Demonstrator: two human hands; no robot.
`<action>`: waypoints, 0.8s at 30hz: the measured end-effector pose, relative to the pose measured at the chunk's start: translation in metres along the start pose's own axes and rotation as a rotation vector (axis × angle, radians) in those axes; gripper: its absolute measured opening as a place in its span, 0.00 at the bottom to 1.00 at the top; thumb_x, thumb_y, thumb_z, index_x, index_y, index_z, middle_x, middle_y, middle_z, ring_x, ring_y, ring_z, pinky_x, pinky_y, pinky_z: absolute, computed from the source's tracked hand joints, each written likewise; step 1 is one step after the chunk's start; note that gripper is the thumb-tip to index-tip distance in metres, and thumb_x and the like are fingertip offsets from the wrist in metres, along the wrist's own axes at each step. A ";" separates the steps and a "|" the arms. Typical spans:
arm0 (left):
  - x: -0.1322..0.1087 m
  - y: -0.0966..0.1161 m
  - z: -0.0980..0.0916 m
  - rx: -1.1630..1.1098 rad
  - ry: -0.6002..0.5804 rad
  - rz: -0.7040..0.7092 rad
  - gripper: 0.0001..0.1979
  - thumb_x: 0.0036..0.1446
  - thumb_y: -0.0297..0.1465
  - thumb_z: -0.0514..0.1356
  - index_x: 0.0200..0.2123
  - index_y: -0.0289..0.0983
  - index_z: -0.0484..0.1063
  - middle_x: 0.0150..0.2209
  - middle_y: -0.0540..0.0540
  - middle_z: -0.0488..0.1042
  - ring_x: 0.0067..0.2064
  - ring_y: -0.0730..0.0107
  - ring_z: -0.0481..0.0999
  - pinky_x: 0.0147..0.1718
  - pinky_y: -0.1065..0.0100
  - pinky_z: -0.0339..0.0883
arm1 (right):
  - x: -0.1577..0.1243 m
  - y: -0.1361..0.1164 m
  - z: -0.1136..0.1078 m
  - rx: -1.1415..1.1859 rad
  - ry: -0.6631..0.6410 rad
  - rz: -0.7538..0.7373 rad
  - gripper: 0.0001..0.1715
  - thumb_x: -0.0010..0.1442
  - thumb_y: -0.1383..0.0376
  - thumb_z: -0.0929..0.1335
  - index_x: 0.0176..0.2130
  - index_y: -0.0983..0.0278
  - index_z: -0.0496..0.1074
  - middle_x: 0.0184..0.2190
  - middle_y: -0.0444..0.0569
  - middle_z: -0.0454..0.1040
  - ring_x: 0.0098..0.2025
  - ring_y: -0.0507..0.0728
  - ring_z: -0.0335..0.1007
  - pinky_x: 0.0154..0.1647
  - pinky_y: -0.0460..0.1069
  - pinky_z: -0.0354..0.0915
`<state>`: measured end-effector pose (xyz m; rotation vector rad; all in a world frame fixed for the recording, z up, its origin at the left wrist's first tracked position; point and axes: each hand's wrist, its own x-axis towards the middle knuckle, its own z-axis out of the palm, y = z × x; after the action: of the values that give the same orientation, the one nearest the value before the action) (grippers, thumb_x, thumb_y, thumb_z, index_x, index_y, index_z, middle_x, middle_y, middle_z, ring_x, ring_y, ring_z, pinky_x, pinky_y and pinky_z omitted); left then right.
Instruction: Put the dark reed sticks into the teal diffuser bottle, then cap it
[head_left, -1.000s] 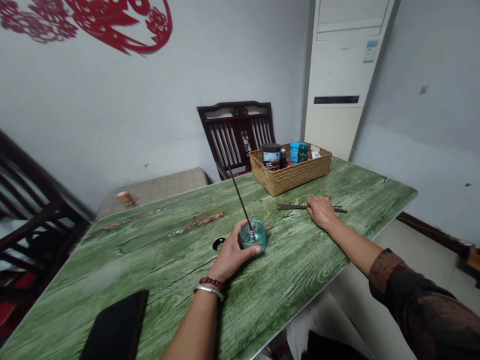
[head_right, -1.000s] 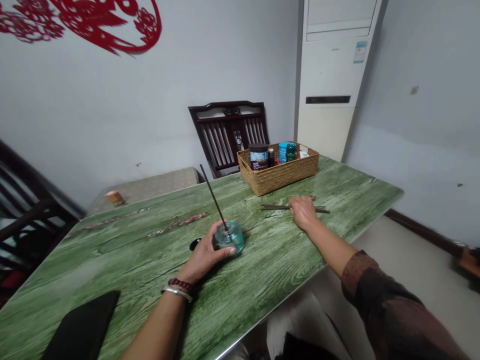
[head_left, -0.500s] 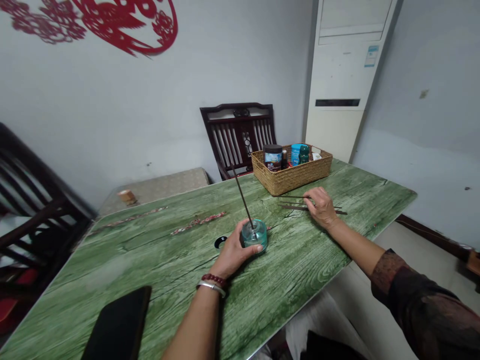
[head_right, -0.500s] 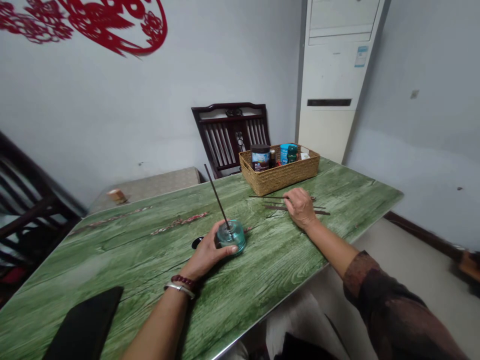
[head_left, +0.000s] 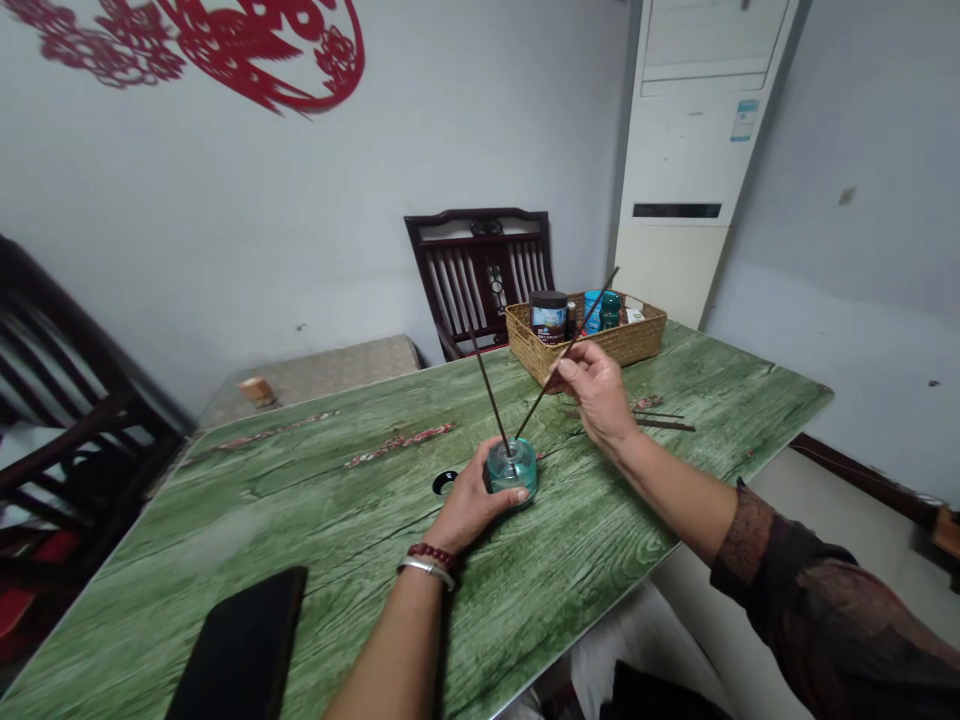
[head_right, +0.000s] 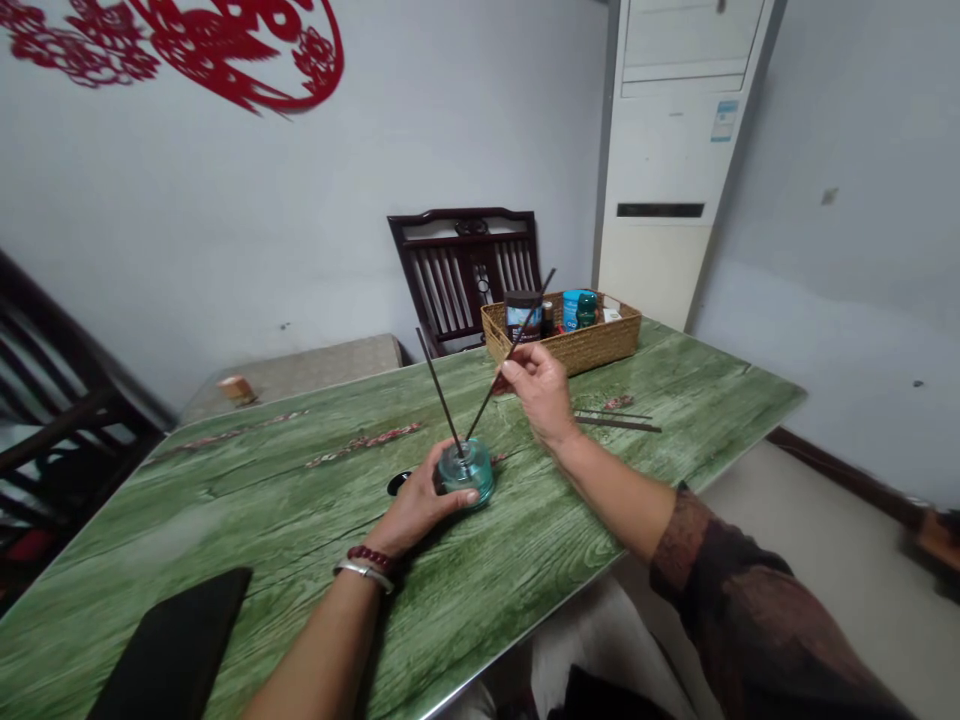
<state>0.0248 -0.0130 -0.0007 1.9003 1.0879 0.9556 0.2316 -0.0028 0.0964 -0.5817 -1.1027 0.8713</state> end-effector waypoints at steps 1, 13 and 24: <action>0.000 0.000 0.000 0.001 0.003 0.005 0.40 0.42 0.41 0.72 0.57 0.37 0.63 0.53 0.39 0.75 0.55 0.48 0.74 0.58 0.51 0.63 | -0.002 0.004 0.004 -0.008 -0.019 0.019 0.16 0.51 0.56 0.73 0.34 0.60 0.67 0.26 0.40 0.73 0.26 0.51 0.70 0.31 0.48 0.71; 0.001 -0.001 0.001 -0.006 0.003 0.042 0.40 0.42 0.40 0.72 0.58 0.36 0.64 0.52 0.39 0.75 0.54 0.50 0.74 0.56 0.52 0.64 | -0.025 0.045 0.017 -0.281 -0.200 0.092 0.10 0.50 0.61 0.72 0.30 0.63 0.71 0.23 0.40 0.72 0.26 0.50 0.67 0.31 0.46 0.65; 0.005 -0.003 -0.001 -0.004 0.003 -0.024 0.41 0.41 0.42 0.71 0.58 0.37 0.63 0.52 0.37 0.76 0.54 0.45 0.75 0.58 0.46 0.63 | 0.007 0.030 -0.113 -1.145 0.096 -0.203 0.11 0.61 0.64 0.65 0.34 0.64 0.77 0.34 0.50 0.78 0.37 0.56 0.72 0.42 0.48 0.64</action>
<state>0.0242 -0.0074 -0.0016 1.8796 1.1068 0.9466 0.3291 0.0213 0.0358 -1.3934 -1.4920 -0.0525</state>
